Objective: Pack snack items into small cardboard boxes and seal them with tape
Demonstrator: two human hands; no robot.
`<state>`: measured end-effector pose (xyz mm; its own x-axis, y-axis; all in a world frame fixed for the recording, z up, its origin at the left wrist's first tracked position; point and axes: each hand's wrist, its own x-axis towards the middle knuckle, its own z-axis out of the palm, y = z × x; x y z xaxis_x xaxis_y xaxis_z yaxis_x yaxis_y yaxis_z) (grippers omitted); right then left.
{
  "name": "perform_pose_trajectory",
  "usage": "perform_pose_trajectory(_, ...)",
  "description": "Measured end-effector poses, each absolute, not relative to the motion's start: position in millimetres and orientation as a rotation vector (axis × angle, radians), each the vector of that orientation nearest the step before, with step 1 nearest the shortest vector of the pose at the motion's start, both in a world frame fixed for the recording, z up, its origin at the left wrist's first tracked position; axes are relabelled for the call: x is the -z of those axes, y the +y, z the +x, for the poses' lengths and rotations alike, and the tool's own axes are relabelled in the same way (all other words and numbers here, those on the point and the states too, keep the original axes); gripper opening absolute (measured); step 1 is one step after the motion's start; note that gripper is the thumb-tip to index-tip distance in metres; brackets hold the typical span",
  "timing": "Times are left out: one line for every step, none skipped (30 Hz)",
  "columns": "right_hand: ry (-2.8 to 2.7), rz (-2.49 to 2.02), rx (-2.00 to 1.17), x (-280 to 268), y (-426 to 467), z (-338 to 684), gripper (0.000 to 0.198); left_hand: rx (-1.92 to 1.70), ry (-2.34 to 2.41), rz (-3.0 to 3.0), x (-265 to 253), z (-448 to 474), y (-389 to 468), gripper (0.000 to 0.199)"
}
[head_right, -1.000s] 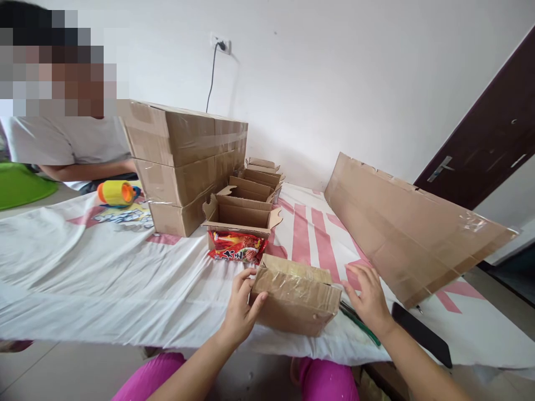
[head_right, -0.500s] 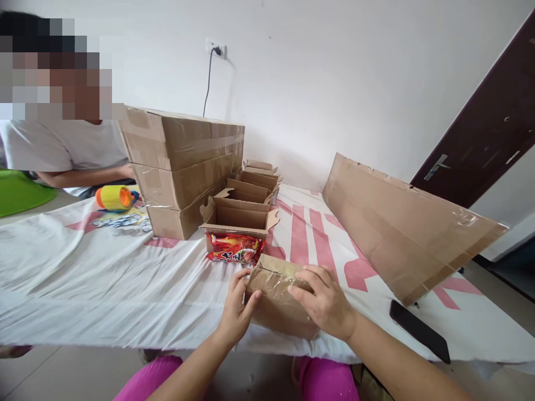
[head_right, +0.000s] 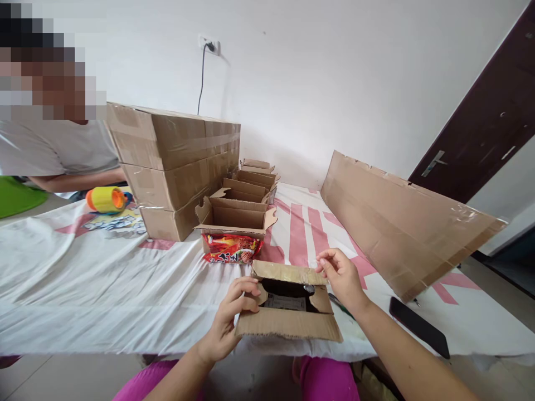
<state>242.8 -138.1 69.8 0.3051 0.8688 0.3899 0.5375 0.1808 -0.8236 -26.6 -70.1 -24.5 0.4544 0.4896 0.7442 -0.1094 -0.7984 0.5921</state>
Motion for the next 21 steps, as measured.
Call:
perform_pose_trajectory(-1.391,-1.499,-0.365,-65.2,-138.8,243.7,0.02,-1.335,0.301,2.119,22.8,-27.6,-69.9,0.038)
perform_pose_trajectory(-1.423,-1.51,-0.351,-61.4,-139.1,243.4,0.018,-1.329,0.283,2.099,21.7,-28.3,-69.9,0.043)
perform_pose_trajectory(-1.454,-1.517,-0.338,-58.7,-139.1,242.2,0.016,-1.327,0.267,2.073,21.2,-28.6,-69.9,0.05)
perform_pose_trajectory(-1.489,-1.518,-0.318,-57.5,-138.7,240.2,0.015,-1.331,0.26,2.041,21.4,-28.5,-70.2,0.057)
perform_pose_trajectory(-1.534,-1.515,-0.288,-57.7,-138.0,237.5,0.014,-1.339,0.271,2.004,21.9,-28.2,-70.6,0.062)
perform_pose_trajectory(-1.59,-1.511,-0.251,-59.3,-137.0,234.6,0.013,-1.344,0.301,1.968,22.7,-27.6,-71.2,0.065)
perform_pose_trajectory(-1.652,-1.503,-0.21,-62.0,-135.7,231.4,0.013,-1.345,0.341,1.942,23.5,-27.0,-71.9,0.064)
perform_pose_trajectory(-1.72,-1.496,-0.18,-65.4,-134.2,228.4,0.014,-1.345,0.38,1.925,24.0,-26.3,-72.7,0.06)
perform_pose_trajectory(-1.792,-1.494,-0.17,-69.2,-132.5,225.5,0.016,-1.344,0.409,1.917,24.2,-25.8,-73.3,0.055)
perform_pose_trajectory(-1.865,-1.496,-0.181,-73.1,-130.4,222.8,0.018,-1.347,0.426,1.917,23.8,-25.6,-73.7,0.049)
perform_pose_trajectory(-1.939,-1.5,-0.202,-76.8,-127.9,220.5,0.02,-1.346,0.43,1.929,22.9,-25.6,-73.8,0.044)
perform_pose_trajectory(-2.022,-1.502,-0.217,-80.0,-125.0,218.4,0.023,-1.341,0.422,1.953,21.7,-26.0,-73.7,0.041)
perform_pose_trajectory(-2.118,-1.498,-0.211,-82.7,-121.6,216.6,0.025,-1.332,0.413,1.986,20.1,-26.7,-73.3,0.04)
perform_pose_trajectory(-2.224,-1.494,-0.178,-84.9,-117.9,215.0,0.028,-1.318,0.413,2.026,18.4,-27.7,-72.7,0.039)
perform_pose_trajectory(-2.332,-1.489,-0.117,-86.5,-113.8,213.7,0.032,-1.299,0.42,2.074,16.6,-29.0,-71.9,0.038)
perform_pose_trajectory(-2.439,-1.487,-0.037,-87.6,-109.5,212.7,0.037,-1.282,0.429,2.124,14.9,-30.3,-71.0,0.037)
perform_pose_trajectory(-2.538,-1.489,0.05,-88.4,-105.2,212.0,0.041,-1.268,0.437,2.173,13.3,-31.8,-70.1,0.037)
perform_pose_trajectory(-2.623,-1.491,0.134,-89.0,-101.1,211.5,0.043,-1.255,0.443,2.216,11.9,-33.2,-69.3,0.037)
perform_pose_trajectory(-2.694,-1.492,0.207,-89.7,-97.3,211.4,0.042,-1.242,0.446,2.256,10.6,-34.6,-68.5,0.037)
perform_pose_trajectory(-2.752,-1.484,0.266,-90.5,-94.0,211.4,0.039,-1.228,0.444,2.294,9.4,-35.8,-67.9,0.037)
perform_pose_trajectory(-2.798,-1.468,0.313,-91.4,-91.1,211.6,0.034,-1.213,0.442,2.327,8.4,-36.9,-67.3,0.037)
